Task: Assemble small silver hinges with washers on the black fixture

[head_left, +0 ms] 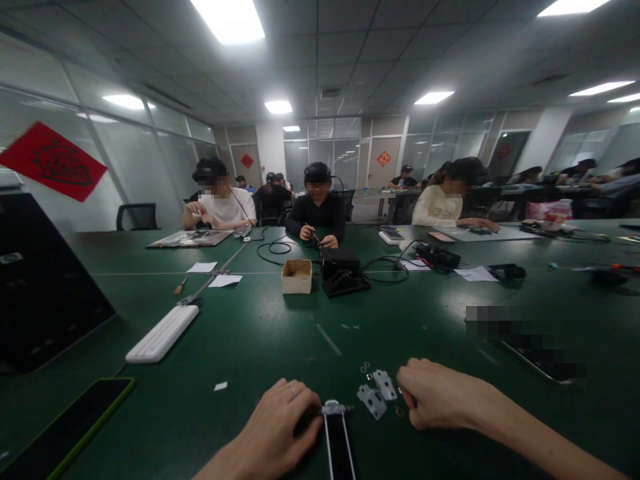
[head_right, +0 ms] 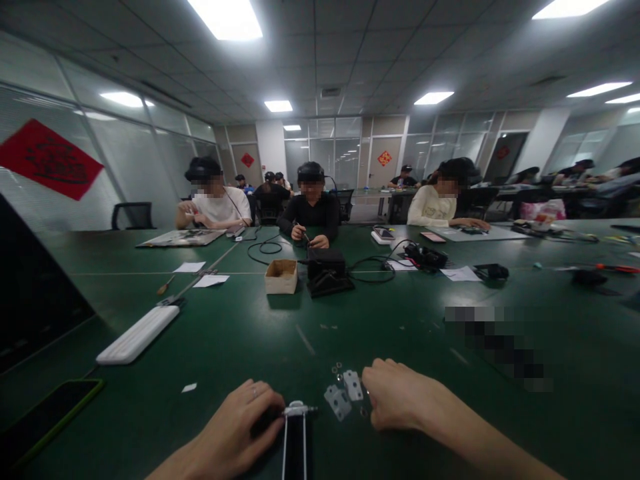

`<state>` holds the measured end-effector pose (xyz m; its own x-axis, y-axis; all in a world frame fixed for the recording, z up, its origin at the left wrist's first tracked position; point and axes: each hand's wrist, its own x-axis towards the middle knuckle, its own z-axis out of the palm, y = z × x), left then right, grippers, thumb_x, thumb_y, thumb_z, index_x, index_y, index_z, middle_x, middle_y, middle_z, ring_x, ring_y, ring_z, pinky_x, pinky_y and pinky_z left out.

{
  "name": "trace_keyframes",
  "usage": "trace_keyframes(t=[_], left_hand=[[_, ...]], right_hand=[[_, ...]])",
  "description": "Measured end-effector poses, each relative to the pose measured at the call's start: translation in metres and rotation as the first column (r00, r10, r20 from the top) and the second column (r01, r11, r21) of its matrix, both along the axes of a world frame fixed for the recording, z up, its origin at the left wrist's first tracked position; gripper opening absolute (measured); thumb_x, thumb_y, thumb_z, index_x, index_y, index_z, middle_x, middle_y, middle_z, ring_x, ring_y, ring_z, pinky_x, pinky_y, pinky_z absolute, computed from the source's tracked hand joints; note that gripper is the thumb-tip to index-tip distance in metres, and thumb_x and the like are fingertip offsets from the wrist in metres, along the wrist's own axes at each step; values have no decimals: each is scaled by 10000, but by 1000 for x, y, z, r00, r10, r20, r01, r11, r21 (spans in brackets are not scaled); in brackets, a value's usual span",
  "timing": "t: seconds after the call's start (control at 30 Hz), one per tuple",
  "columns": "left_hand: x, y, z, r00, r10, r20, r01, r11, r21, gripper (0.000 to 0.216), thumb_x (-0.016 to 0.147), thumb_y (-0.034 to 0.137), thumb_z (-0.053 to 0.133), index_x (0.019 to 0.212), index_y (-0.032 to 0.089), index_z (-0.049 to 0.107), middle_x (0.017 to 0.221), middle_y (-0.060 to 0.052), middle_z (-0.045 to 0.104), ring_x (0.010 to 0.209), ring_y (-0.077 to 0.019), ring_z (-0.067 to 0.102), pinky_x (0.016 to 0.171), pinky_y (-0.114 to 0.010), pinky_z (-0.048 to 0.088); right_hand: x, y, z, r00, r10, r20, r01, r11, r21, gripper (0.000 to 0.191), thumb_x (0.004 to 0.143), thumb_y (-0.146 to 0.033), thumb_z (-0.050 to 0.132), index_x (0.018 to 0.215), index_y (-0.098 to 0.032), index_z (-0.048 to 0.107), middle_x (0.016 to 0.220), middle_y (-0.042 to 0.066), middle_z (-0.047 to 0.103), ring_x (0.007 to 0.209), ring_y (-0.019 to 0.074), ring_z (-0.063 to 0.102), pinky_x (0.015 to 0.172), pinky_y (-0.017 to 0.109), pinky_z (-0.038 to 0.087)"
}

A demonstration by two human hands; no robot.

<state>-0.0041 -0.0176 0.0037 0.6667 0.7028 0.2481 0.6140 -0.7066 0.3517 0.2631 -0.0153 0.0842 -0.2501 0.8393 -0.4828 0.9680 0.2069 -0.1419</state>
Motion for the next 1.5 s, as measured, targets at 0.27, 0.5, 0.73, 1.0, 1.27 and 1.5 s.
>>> trace_keyframes(t=[0.27, 0.5, 0.73, 1.0, 1.27, 1.5], left_hand=[[0, 0, -1, 1000, -8, -3, 8, 1000, 19, 117, 851, 155, 489, 923, 198, 571, 840, -33, 640, 743, -190, 588, 676, -307, 422], [0, 1, -3, 1000, -9, -4, 9, 1000, 28, 121, 865, 177, 472, 932, 197, 571, 840, -37, 642, 739, -195, 584, 679, -317, 430], [0, 2, -3, 1000, -9, 12, 8, 999, 41, 129, 864, 184, 470, 936, 198, 577, 851, -38, 650, 754, -192, 587, 695, -316, 435], [1, 0, 2, 1000, -25, 18, 24, 998, 53, 134, 864, 188, 459, 922, 191, 580, 833, -46, 650, 734, -191, 588, 670, -309, 433], [0, 2, -3, 1000, -14, 3, 14, 1000, 23, 121, 866, 183, 475, 935, 195, 575, 850, -43, 642, 754, -195, 584, 686, -315, 427], [0, 0, 1, 1000, -9, 18, 9, 999, 32, 137, 852, 189, 478, 940, 189, 584, 854, -45, 645, 766, -202, 595, 705, -331, 433]], right_hand=[[2, 1, -5, 999, 32, 20, -33, 998, 62, 157, 722, -63, 577, 823, -124, 680, 908, 110, 644, 822, 236, 630, 648, 293, 466], [-6, -5, -11, 992, 77, 103, -89, 988, 126, 206, 782, -106, 585, 962, -86, 684, 997, 156, 654, 931, 276, 633, 740, 335, 490], [-13, -7, -15, 986, 71, 152, -93, 986, 141, 263, 822, -59, 494, 1012, -48, 676, 1020, 182, 665, 938, 276, 643, 773, 348, 497], [-6, -1, -18, 991, 56, 123, -73, 988, 139, 263, 832, -123, 531, 1048, -51, 664, 1039, 193, 657, 955, 297, 631, 779, 385, 495], [-16, -3, -16, 936, 316, -155, -256, 915, 313, 220, 892, -171, 419, 938, -106, 624, 920, 121, 622, 808, 222, 577, 717, 360, 473], [-23, -4, -27, 842, 393, -370, -291, 908, 303, 223, 941, -201, 405, 988, -137, 614, 979, 86, 604, 885, 182, 561, 798, 321, 465]])
